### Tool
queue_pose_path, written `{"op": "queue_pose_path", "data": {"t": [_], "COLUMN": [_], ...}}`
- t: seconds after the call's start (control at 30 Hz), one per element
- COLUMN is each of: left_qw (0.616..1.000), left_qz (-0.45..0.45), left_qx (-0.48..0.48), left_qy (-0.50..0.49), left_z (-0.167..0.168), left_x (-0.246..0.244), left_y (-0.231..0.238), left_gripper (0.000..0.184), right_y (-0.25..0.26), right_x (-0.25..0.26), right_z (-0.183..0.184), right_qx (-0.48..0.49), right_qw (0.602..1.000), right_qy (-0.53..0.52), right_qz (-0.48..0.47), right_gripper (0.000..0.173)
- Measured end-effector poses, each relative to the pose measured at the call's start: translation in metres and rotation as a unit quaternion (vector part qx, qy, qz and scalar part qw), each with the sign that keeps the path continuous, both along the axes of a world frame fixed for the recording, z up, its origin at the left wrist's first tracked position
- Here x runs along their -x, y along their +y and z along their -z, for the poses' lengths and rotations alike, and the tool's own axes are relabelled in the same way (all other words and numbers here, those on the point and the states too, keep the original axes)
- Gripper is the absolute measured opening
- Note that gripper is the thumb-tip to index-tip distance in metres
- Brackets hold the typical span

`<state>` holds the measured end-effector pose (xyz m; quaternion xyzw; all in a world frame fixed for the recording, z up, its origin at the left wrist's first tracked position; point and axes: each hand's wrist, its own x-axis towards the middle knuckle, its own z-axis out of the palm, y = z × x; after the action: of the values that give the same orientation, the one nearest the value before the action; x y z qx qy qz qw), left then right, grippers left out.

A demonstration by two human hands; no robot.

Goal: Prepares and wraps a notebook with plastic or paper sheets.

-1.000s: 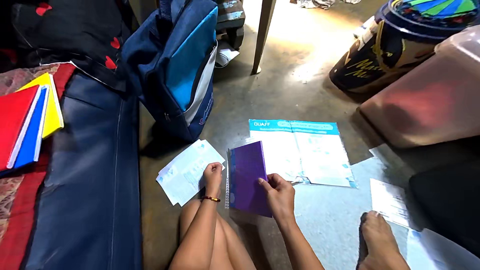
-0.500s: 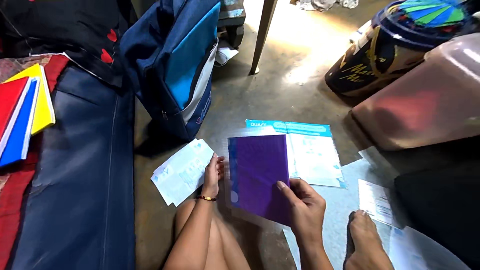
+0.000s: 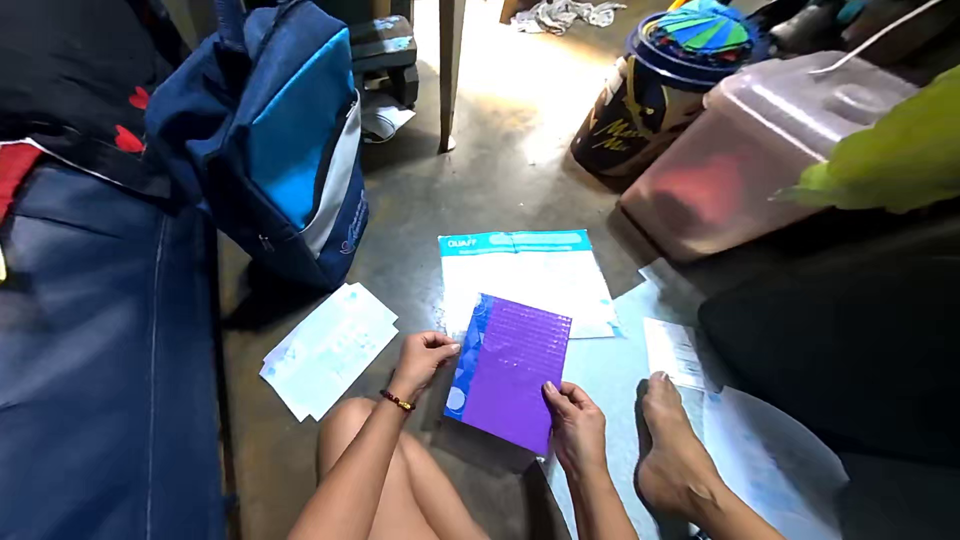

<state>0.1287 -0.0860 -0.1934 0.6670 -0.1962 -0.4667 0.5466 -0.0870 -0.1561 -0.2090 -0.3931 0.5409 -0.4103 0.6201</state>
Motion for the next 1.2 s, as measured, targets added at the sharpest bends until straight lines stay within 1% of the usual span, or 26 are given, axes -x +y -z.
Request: {"op": "queue_pose_path", "data": {"t": [0.1,0.23,0.3,0.37,0.4,0.47,0.5,0.53,0.6,0.63,0.7,0.73,0.83,0.87,0.93,1.0,1.1,1.17,1.2], "left_qw": [0.999,0.997,0.995,0.994,0.994,0.994,0.994,0.994,0.993,0.992,0.988,0.985,0.974,0.969,0.960,0.949,0.939,0.943,0.949], "left_qz": [0.025,0.048,0.054,0.068,0.076,0.090,0.097,0.103,0.116,0.122,0.142,0.157,0.186,0.199,0.227,0.254,0.279,0.285,0.278], "left_qx": [-0.011,-0.055,-0.071,-0.070,-0.066,-0.052,-0.045,-0.040,-0.028,-0.021,-0.009,-0.003,0.024,0.027,0.015,-0.002,-0.017,-0.023,-0.019], "left_qy": [-0.027,0.016,0.039,0.051,0.050,0.042,0.034,0.022,-0.006,-0.024,-0.056,-0.072,-0.129,-0.143,-0.166,-0.189,-0.200,-0.169,-0.145], "left_z": [-0.004,-0.022,-0.033,-0.042,-0.046,-0.052,-0.053,-0.054,-0.055,-0.055,-0.060,-0.062,-0.058,-0.056,-0.053,-0.051,-0.046,-0.044,-0.042], "left_x": [0.008,0.026,0.038,0.052,0.059,0.075,0.083,0.091,0.108,0.117,0.137,0.147,0.175,0.183,0.195,0.206,0.220,0.223,0.223], "left_y": [-0.009,-0.022,-0.028,-0.034,-0.036,-0.040,-0.041,-0.042,-0.044,-0.044,-0.044,-0.044,-0.046,-0.048,-0.052,-0.055,-0.058,-0.060,-0.060], "left_gripper": [0.007,0.009,0.009,0.010,0.010,0.012,0.015,0.017,0.021,0.022,0.023,0.024,0.023,0.025,0.028,0.030,0.032,0.050,0.055], "right_y": [0.000,-0.001,-0.001,-0.002,-0.003,-0.010,-0.016,-0.022,-0.034,-0.039,-0.046,-0.047,-0.049,-0.052,-0.061,-0.069,-0.076,-0.078,-0.079], "right_x": [0.004,0.014,0.023,0.033,0.036,0.040,0.041,0.041,0.041,0.044,0.053,0.058,0.072,0.078,0.088,0.096,0.101,0.103,0.104], "right_z": [0.014,0.033,0.037,0.034,0.031,0.024,0.020,0.014,-0.010,-0.021,-0.042,-0.053,-0.074,-0.073,-0.064,-0.058,-0.059,-0.059,-0.058], "right_qx": [-0.034,-0.083,-0.056,0.008,0.043,0.098,0.104,0.089,0.018,-0.016,-0.049,-0.051,-0.010,0.006,0.030,0.047,0.072,0.081,0.083], "right_qw": [0.999,0.994,0.987,0.971,0.968,0.972,0.978,0.986,0.998,0.998,0.996,0.995,0.989,0.986,0.974,0.955,0.916,0.903,0.899], "right_qy": [0.013,0.069,0.147,0.226,0.237,0.207,0.174,0.129,0.037,0.008,0.004,0.019,0.108,0.141,0.209,0.281,0.376,0.400,0.408], "right_qz": [0.016,0.009,-0.031,-0.073,-0.073,-0.054,-0.048,-0.048,-0.051,-0.056,-0.074,-0.087,-0.098,-0.092,-0.076,-0.085,-0.123,-0.136,-0.138], "right_gripper": [0.009,0.006,0.015,0.027,0.028,0.026,0.026,0.026,0.033,0.039,0.050,0.050,0.033,0.035,0.054,0.065,0.067,0.066,0.065]}}
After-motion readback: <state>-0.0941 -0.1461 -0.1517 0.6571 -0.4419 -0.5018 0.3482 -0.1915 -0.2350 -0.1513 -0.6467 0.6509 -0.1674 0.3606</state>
